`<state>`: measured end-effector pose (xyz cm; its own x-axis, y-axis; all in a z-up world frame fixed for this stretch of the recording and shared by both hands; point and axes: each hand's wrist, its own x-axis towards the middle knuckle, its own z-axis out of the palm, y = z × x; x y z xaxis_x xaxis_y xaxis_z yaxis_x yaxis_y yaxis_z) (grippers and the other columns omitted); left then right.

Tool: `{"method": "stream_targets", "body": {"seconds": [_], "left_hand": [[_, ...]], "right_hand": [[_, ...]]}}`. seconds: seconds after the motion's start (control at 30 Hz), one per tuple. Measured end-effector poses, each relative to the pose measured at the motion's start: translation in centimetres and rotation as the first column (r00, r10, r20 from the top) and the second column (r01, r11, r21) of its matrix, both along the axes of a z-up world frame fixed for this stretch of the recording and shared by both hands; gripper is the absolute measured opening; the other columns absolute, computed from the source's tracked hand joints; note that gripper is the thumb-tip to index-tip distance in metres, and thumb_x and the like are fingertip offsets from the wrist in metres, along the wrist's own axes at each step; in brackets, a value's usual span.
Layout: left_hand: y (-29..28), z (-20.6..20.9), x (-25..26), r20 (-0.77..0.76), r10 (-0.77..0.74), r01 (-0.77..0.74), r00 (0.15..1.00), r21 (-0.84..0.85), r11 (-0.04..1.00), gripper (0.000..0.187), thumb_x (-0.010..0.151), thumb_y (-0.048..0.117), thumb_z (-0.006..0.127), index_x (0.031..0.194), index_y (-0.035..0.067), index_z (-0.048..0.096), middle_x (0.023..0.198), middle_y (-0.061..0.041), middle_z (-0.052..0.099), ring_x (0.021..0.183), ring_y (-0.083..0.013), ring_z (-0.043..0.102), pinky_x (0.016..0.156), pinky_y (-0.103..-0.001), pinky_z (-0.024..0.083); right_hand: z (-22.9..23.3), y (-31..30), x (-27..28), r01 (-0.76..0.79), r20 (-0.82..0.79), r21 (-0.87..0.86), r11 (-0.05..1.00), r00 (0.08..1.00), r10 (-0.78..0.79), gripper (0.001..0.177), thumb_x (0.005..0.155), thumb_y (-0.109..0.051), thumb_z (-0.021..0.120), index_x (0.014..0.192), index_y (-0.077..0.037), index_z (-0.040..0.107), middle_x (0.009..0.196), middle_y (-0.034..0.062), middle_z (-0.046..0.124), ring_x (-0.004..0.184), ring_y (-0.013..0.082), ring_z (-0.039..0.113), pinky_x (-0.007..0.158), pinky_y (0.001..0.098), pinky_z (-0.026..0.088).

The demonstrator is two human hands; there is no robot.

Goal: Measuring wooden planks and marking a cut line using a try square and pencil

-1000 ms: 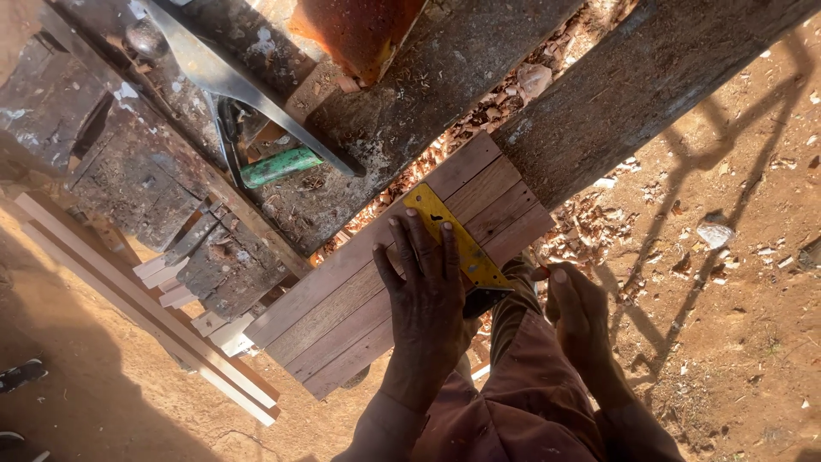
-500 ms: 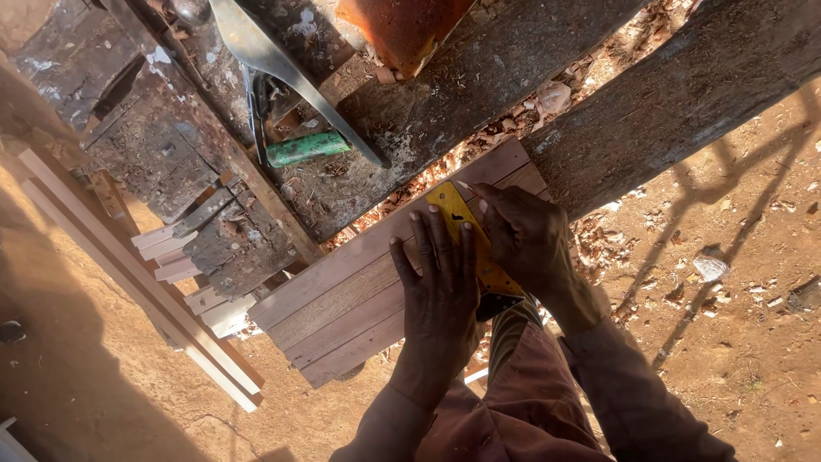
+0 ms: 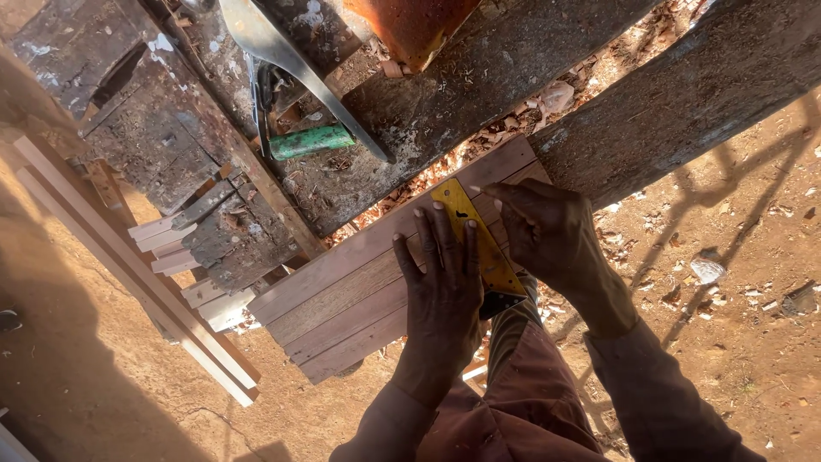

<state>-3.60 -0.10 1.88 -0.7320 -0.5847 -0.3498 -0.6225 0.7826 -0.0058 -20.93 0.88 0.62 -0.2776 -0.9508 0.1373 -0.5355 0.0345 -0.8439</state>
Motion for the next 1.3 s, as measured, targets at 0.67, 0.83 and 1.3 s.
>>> {"method": "stream_targets", "body": {"seconds": [0.67,0.83,1.3], "left_hand": [[0.1,-0.1,0.0,-0.012,0.000,0.000,1.000,-0.025,1.000,0.154,0.029,0.053,0.099,0.157,0.004,0.030,0.160,-0.039,0.023,0.150,-0.0579,0.020,0.114,-0.079,0.021],[0.1,-0.4,0.1,-0.024,0.004,-0.005,1.000,-0.048,0.999,0.153,0.029,0.052,0.098,0.158,0.004,0.030,0.161,-0.038,0.024,0.151,-0.0572,0.021,0.114,-0.078,0.022],[0.2,-2.3,0.4,-0.177,-0.015,-0.020,0.984,-0.194,0.981,0.076,0.088,0.028,0.066,0.155,0.007,0.036,0.158,-0.037,0.033,0.148,-0.0558,0.032,0.112,-0.077,0.029]], "right_hand": [[-0.1,4.8,0.3,-0.123,-0.010,0.065,0.990,0.992,0.124,0.023,0.092,-0.009,0.053,0.100,-0.001,0.073,0.067,0.0130,0.057,0.049,0.0348,0.059,0.040,0.0396,0.047],[-1.3,3.8,0.4,0.026,-0.010,0.020,0.999,1.000,-0.026,0.020,0.097,-0.005,0.060,0.106,-0.002,0.077,0.070,0.0123,0.061,0.051,0.0330,0.063,0.041,0.0340,0.047],[-1.7,5.5,1.5,0.031,-0.030,-0.017,0.999,0.999,-0.031,0.016,0.096,-0.005,0.062,0.103,-0.002,0.076,0.073,0.0150,0.065,0.057,0.0373,0.065,0.043,0.0404,0.051]]}}
